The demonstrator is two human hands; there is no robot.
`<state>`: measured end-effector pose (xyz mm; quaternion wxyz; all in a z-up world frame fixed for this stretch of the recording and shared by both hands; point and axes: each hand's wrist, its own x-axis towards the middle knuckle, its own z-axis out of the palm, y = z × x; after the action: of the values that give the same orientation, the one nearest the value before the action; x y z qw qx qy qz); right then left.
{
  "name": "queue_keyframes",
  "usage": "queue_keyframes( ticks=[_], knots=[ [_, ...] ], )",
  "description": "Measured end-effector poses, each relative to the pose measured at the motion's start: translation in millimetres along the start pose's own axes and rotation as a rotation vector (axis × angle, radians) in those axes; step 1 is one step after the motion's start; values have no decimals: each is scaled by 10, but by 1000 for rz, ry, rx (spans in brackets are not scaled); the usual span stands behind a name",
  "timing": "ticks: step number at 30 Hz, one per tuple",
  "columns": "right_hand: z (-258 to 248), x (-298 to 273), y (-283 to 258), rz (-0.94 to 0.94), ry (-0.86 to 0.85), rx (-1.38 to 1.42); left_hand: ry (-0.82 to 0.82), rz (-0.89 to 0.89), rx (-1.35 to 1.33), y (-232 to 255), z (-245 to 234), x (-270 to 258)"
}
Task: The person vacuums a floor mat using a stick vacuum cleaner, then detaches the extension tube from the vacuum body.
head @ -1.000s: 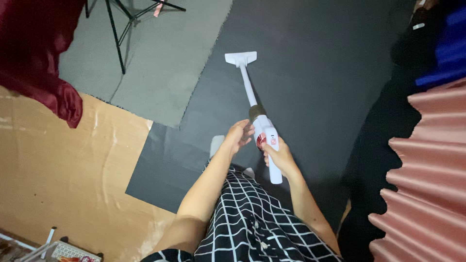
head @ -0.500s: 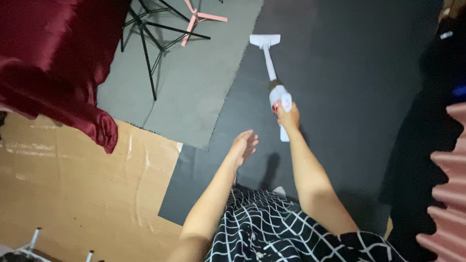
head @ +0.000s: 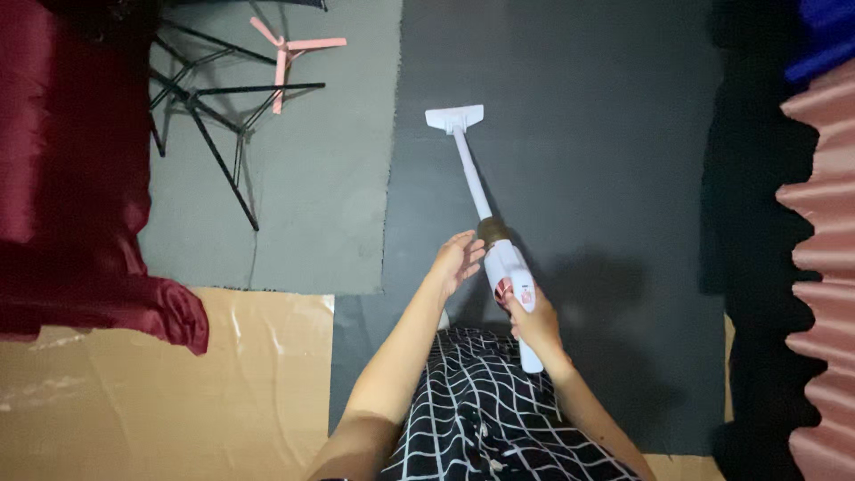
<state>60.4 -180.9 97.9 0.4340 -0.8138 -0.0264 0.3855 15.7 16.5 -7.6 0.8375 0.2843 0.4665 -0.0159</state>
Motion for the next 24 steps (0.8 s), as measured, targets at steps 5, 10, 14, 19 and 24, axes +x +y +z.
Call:
queue_keyframes(
  ticks=[5, 10, 14, 19, 24],
  knots=[
    [353, 359, -406, -120, 73, -7, -13, 18, -9, 162, -182, -90],
    [665, 1455, -969, -254, 225, -84, 6, 33, -4, 247, -420, -290],
    [725, 1859, -1250, -134, 296, -124, 34, 31, 13, 257, -530, -332],
    [632, 1469, -800, -224, 203, 50, -4, 23, 22, 149, -487, -165],
    [192, 367, -276, -112, 121, -52, -76, 6, 58, 39, -178, 37]
  ],
)
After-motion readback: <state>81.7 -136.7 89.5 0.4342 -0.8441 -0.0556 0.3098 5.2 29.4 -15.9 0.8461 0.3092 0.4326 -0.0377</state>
